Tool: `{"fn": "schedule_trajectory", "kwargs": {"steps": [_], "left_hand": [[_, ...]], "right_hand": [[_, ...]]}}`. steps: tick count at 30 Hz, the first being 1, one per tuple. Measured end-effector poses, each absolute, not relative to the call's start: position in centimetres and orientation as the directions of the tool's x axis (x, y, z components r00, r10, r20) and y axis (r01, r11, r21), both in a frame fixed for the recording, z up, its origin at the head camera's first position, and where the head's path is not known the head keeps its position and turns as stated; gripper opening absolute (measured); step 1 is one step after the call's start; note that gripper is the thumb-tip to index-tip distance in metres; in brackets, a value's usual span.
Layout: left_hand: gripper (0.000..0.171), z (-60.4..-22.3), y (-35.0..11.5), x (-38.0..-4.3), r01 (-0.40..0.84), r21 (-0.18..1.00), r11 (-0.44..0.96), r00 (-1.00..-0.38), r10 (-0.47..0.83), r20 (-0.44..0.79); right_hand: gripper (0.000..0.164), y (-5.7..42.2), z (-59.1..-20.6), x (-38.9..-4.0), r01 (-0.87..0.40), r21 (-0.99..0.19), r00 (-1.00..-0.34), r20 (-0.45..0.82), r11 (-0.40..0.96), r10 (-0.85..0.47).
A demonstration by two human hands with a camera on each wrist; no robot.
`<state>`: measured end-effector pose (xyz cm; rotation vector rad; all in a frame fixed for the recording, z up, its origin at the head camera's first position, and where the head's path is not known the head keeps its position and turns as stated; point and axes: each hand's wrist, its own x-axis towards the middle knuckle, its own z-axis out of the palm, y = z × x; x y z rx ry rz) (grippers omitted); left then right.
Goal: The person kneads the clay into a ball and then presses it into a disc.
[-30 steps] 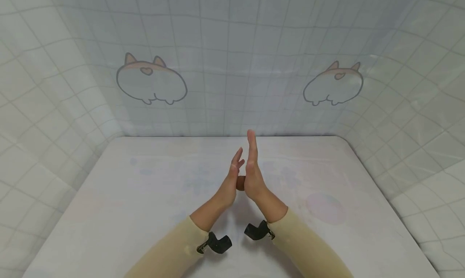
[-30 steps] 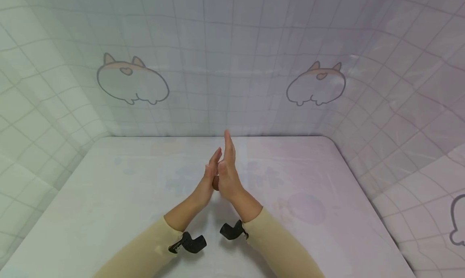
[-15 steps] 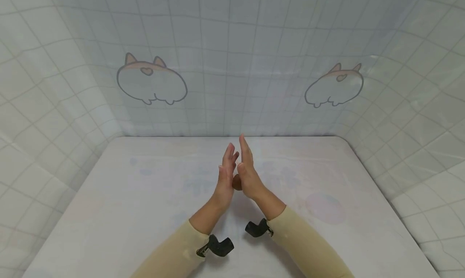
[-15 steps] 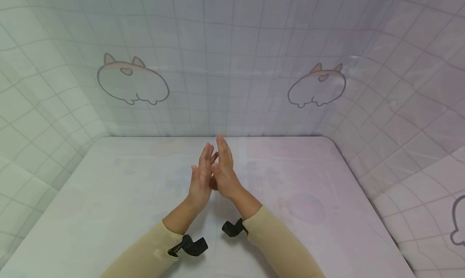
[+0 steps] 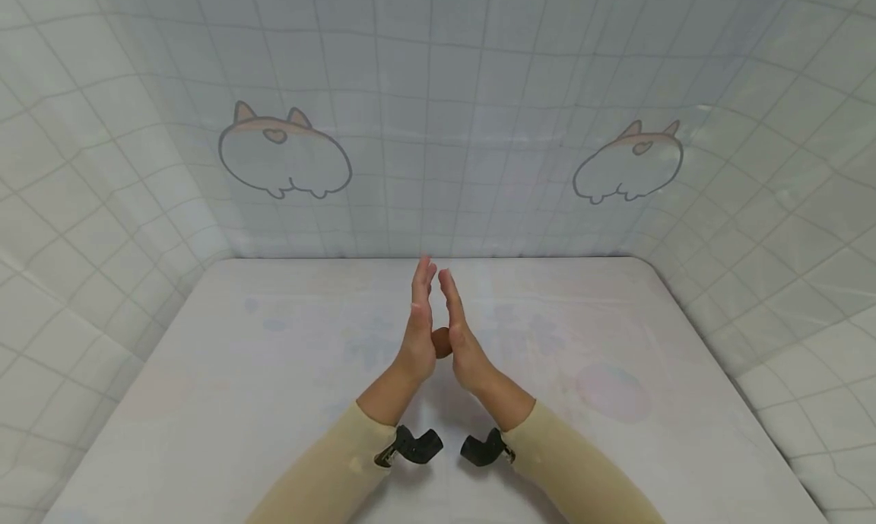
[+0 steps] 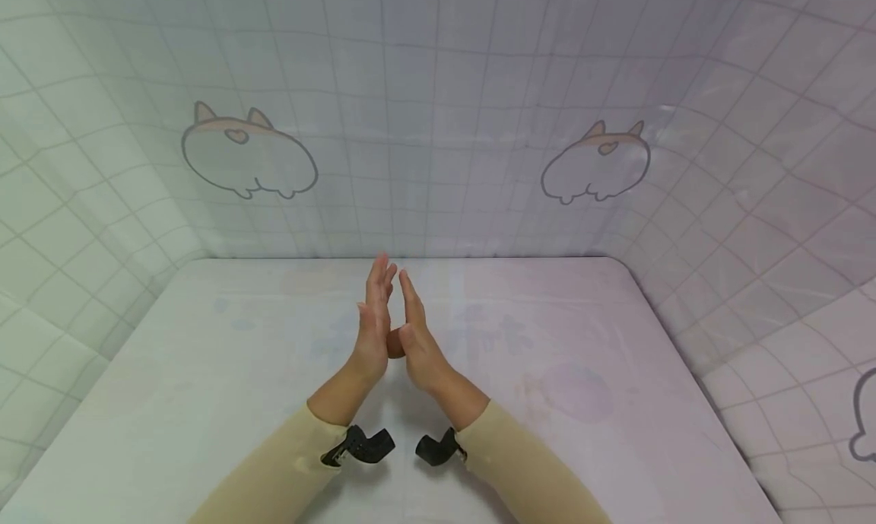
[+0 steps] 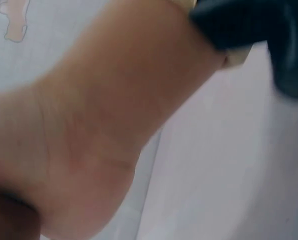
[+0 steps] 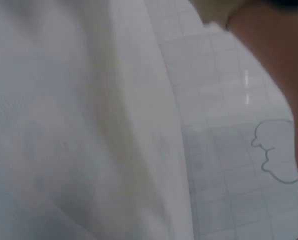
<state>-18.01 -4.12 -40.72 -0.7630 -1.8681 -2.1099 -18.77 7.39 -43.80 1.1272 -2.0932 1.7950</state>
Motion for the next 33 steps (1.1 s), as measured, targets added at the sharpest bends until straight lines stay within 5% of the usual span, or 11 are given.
{"fn": "schedule_trajectory", "kwargs": {"steps": [7,15,25,33], "left_hand": [[0.100,-41.0,-4.6,-18.9,0.497,0.865,-0.065,-0.855,0.129,0.501],[0.095,-42.7,-4.7,-18.9,0.313,0.950,-0.019,-0.925,0.218,0.310],[0.088,-44.1,-3.9,-17.1,0.317,0.946,0.069,-0.886,0.378,0.269],[0.097,-43.3,-3.8,-16.6,0.349,0.928,-0.130,-0.823,0.431,0.370]], "right_hand": [[0.089,7.2,-42.6,-17.4,-0.682,-0.724,-0.620,0.646,-0.101,-0.445],[0.090,7.1,-41.7,-16.4,-0.743,-0.656,-0.569,0.724,-0.135,-0.388],[0.094,7.8,-41.1,-17.7,-0.744,-0.668,-0.648,0.727,-0.014,-0.227],[0.100,8.3,-41.3,-19.4,-0.630,-0.769,-0.769,0.599,0.106,-0.225]]}}
